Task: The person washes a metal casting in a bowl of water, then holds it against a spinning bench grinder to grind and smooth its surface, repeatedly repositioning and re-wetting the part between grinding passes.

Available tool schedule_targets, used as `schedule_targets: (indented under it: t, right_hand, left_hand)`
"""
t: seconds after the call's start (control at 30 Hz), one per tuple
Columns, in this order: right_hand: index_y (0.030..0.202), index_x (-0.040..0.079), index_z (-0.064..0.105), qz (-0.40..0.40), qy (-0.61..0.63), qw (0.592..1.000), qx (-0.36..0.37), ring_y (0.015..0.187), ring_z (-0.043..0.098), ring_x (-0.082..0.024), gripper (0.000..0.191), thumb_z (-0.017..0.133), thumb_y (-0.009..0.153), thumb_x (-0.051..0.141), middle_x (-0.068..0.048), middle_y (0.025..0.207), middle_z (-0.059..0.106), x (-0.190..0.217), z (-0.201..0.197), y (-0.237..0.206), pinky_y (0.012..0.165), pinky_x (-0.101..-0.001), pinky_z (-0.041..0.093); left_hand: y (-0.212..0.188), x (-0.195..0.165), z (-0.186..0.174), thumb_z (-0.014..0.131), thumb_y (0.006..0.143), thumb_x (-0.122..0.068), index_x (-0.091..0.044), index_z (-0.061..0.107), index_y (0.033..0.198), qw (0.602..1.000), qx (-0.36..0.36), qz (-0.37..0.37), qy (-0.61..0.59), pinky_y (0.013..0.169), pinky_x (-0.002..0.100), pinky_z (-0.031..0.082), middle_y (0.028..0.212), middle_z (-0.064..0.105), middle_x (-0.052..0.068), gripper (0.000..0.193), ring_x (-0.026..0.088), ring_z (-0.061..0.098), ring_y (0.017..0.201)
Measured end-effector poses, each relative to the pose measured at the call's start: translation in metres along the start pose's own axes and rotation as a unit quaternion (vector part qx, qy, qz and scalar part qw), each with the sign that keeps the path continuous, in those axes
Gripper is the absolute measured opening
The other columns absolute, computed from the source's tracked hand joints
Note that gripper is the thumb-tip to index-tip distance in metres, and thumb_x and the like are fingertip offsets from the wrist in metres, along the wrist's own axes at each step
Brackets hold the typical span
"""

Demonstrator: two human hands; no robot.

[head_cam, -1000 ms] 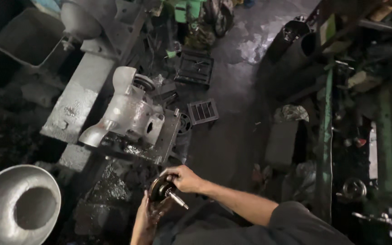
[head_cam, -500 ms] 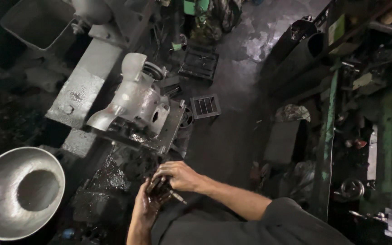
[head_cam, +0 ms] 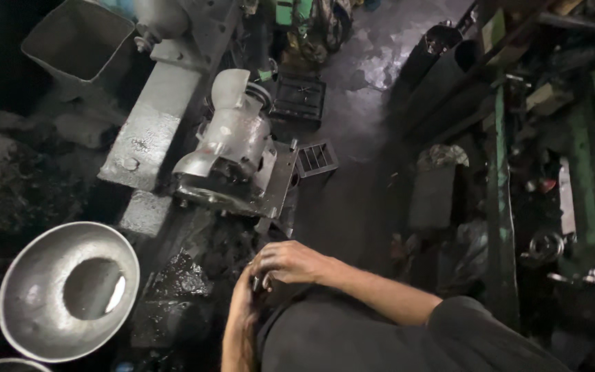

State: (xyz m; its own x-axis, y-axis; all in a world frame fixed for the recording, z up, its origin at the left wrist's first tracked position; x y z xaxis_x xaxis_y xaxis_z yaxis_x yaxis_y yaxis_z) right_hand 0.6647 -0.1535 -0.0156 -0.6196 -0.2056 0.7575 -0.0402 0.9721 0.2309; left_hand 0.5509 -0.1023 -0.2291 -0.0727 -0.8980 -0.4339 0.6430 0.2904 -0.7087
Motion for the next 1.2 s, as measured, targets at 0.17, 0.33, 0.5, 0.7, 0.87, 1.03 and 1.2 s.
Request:
schedule_targets:
  t: [0.17, 0.33, 0.5, 0.7, 0.87, 1.03, 1.2]
  right_hand:
    - [0.143, 0.001, 0.044, 0.164, 0.032, 0.981, -0.095, 0.133, 0.052, -0.038, 0.078, 0.083, 0.082, 0.030, -0.023, 0.141, 0.053, -0.009, 0.040, 0.001, 0.111, -0.0436, 0.042]
    - [0.163, 0.000, 0.003, 0.277, 0.170, 0.946, -0.018, 0.142, 0.050, -0.029, 0.108, 0.067, 0.093, 0.052, -0.021, 0.147, 0.049, -0.038, 0.097, -0.009, 0.117, -0.0379, 0.039]
    - [0.163, 0.011, 0.018, 0.405, 0.272, 0.872, -0.027, 0.119, 0.050, -0.021, 0.093, 0.064, 0.093, 0.050, -0.009, 0.141, 0.052, -0.068, 0.114, -0.030, 0.093, -0.0374, 0.042]
    - [0.133, 0.005, 0.063, 0.372, 0.422, 0.818, 0.116, 0.106, 0.057, -0.011, 0.053, 0.068, 0.097, 0.043, -0.001, 0.117, 0.065, -0.093, 0.119, -0.029, 0.091, -0.0292, 0.048]
    - [0.128, 0.005, 0.062, 0.274, 0.399, 0.852, 0.199, 0.108, 0.055, -0.014, 0.044, 0.072, 0.098, 0.036, -0.001, 0.116, 0.063, -0.118, 0.093, -0.026, 0.097, -0.0330, 0.048]
    - [0.143, 0.003, 0.049, 0.235, 0.395, 0.863, 0.209, 0.125, 0.056, -0.018, 0.063, 0.076, 0.091, 0.027, -0.006, 0.132, 0.061, -0.133, 0.058, -0.038, 0.109, -0.0364, 0.046]
    - [0.151, 0.000, 0.043, 0.188, 0.469, 0.848, 0.159, 0.138, 0.054, -0.023, 0.081, 0.078, 0.084, 0.027, -0.011, 0.145, 0.058, -0.130, 0.023, -0.046, 0.121, -0.0389, 0.042]
  left_hand:
    - [-0.018, -0.034, -0.009, 0.053, 0.098, -0.035, -0.016, 0.069, 0.129, 0.996, 0.014, 0.069, 0.054, 0.057, 0.024, 0.041, 0.107, 0.072, -0.002, 0.040, 0.009, 0.060, 0.079]
    - [-0.026, -0.071, -0.003, 0.053, 0.097, -0.026, -0.005, 0.068, 0.126, 0.980, 0.070, 0.154, 0.100, 0.091, 0.032, 0.054, 0.119, 0.071, 0.007, 0.038, 0.016, 0.067, 0.106]
    - [-0.026, -0.072, 0.001, 0.055, 0.095, -0.019, -0.005, 0.068, 0.123, 0.984, 0.060, 0.103, 0.132, 0.090, 0.034, 0.054, 0.116, 0.071, 0.009, 0.034, 0.020, 0.067, 0.106]
    - [-0.026, -0.077, 0.029, 0.056, 0.100, -0.018, -0.001, 0.069, 0.121, 0.973, 0.070, 0.142, 0.166, 0.092, 0.032, 0.052, 0.112, 0.072, 0.009, 0.030, 0.018, 0.066, 0.103]
    - [-0.014, -0.076, 0.047, 0.052, 0.103, -0.017, 0.000, 0.070, 0.122, 0.962, 0.031, 0.206, 0.174, 0.095, 0.030, 0.052, 0.115, 0.073, 0.008, 0.032, 0.018, 0.067, 0.106]
    - [-0.019, -0.070, 0.078, 0.050, 0.105, -0.015, -0.002, 0.065, 0.130, 0.949, 0.048, 0.246, 0.190, 0.100, 0.027, 0.050, 0.121, 0.070, 0.006, 0.032, 0.014, 0.064, 0.113]
    - [-0.033, -0.059, 0.099, 0.047, 0.110, -0.026, -0.007, 0.061, 0.138, 0.979, -0.008, 0.182, 0.092, 0.071, 0.029, 0.051, 0.113, 0.068, 0.006, 0.037, 0.013, 0.063, 0.093]
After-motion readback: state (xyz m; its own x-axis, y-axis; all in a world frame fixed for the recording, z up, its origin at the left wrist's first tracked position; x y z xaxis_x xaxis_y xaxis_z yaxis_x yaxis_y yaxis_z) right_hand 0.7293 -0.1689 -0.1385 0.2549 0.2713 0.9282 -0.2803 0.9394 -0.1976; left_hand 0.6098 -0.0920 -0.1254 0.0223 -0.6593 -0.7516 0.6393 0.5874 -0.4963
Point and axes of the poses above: each hand's wrist, its own y-axis towards the middle knuckle, its own z-axis out of the palm, x = y × z, the point moved 8 cm from there along y, towards the middle knuckle
